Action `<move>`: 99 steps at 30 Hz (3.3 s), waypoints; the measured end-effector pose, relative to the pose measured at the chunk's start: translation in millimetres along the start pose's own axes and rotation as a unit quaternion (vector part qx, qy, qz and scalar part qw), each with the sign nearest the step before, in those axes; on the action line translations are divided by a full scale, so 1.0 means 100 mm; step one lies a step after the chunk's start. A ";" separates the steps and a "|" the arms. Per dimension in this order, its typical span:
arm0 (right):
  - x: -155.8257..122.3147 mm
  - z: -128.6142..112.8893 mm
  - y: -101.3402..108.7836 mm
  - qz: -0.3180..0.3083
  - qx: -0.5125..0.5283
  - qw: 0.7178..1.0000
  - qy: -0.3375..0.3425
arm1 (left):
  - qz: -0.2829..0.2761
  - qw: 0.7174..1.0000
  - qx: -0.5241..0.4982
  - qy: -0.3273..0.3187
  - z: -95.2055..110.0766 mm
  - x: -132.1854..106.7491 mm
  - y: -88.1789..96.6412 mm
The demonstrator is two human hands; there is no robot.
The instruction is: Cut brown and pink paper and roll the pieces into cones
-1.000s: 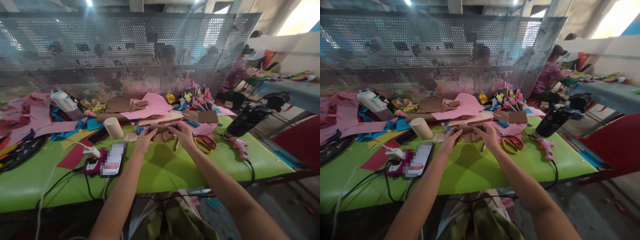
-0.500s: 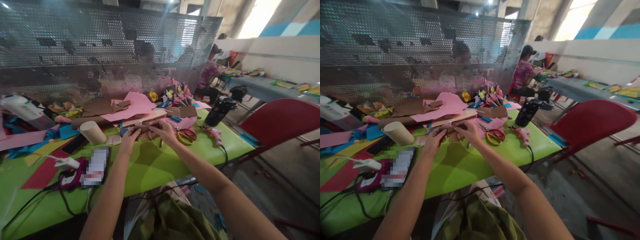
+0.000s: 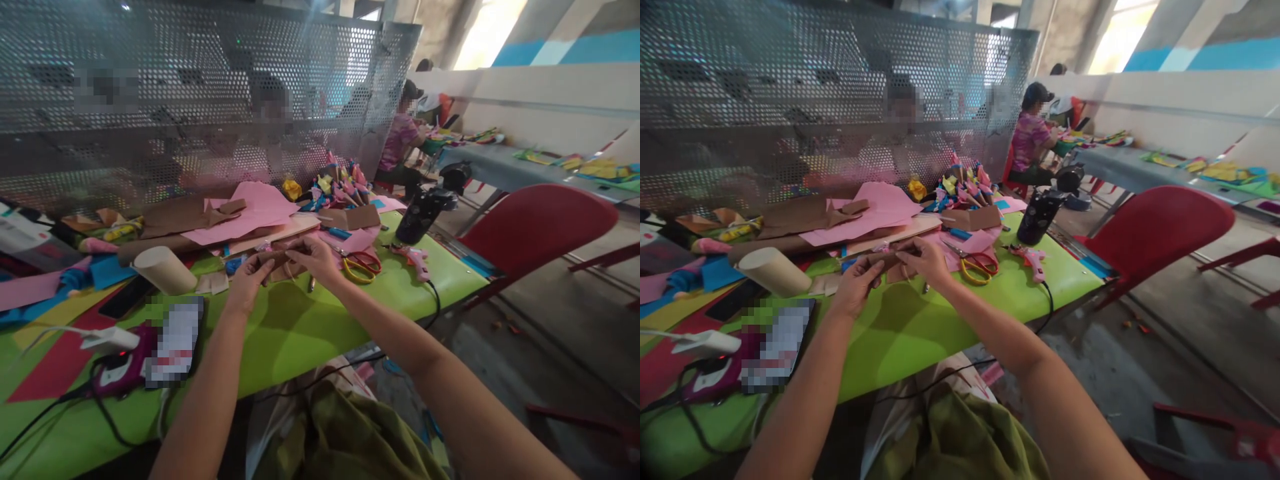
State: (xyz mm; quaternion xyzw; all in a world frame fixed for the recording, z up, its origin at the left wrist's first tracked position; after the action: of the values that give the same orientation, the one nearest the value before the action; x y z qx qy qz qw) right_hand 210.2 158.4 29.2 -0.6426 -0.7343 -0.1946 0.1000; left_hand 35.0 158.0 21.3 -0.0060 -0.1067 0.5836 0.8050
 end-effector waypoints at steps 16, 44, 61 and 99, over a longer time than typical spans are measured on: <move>-0.04 -0.01 -0.03 -0.011 0.037 0.999 0.026 | 0.009 1.000 -0.011 0.006 -0.05 -0.02 0.02; 0.00 0.07 0.08 -0.001 0.125 0.988 -0.089 | 0.021 1.000 0.012 -0.018 -0.01 -0.02 0.03; -0.01 0.00 0.11 0.011 0.042 0.997 -0.069 | 0.042 0.999 0.006 -0.008 0.00 -0.02 0.07; 0.00 0.04 0.14 0.001 -0.016 0.999 -0.033 | 0.056 0.998 -0.011 -0.012 -0.02 -0.02 0.09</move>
State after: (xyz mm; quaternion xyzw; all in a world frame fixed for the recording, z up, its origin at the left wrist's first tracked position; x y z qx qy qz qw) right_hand 224.2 160.9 27.9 -0.6508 -0.7333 -0.1853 0.0657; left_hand 26.1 158.8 17.8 -0.0139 -0.1219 0.6265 0.7697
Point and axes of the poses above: each hand's wrist, its own x-axis towards the middle knuckle, its own y-axis out of the back of the hand, z = x × y, the point moved 3 cm from there along x, towards the middle knuckle, and after that the axes turned 10 degrees about -z, right-handed, at the moved point
